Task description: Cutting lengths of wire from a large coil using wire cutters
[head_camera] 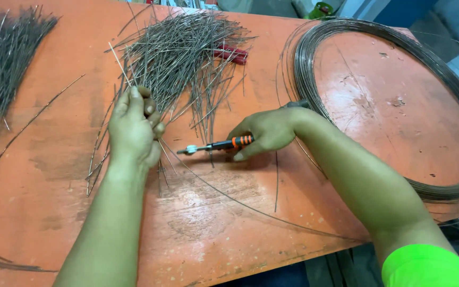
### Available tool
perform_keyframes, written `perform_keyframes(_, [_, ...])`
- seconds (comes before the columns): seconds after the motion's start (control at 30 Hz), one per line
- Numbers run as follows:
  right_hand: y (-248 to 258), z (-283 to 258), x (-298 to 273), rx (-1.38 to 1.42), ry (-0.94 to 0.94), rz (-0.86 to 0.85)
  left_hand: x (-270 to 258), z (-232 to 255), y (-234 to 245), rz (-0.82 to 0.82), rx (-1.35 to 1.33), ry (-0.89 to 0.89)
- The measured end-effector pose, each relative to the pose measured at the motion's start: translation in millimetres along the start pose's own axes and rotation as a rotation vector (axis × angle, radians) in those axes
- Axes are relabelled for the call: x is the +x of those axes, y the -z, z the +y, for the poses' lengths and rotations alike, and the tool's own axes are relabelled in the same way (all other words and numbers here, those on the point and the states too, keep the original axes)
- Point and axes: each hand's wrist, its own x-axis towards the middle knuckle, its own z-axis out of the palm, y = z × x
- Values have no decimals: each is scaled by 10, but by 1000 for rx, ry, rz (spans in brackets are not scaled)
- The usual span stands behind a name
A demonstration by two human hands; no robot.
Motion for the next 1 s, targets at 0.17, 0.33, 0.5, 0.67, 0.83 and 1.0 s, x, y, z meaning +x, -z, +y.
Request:
perform_keyframes(0.17, [-44,41,-2,-18,22,-25,33,73,48,14,-19,-19])
perform_keyframes(0.33, [-49,29,9,-21,18,-48,29,75,22,40,-2,-6])
perform_keyframes(0.5, [-21,10,-26,-2,47,-68,10,67,-26,41,-4,-23])
perform_keyframes(0.67, [-74,33,-9,-1,24,-46,20,64,-23,40,-5,-29])
perform_keyframes(0.83, [-122,244,-10,18,-6,43,57,-10,37,96,-21,-48])
perform_keyframes(1.0, [-21,540,-44,67,-70,253,-228,-226,-259,59,-9,102])
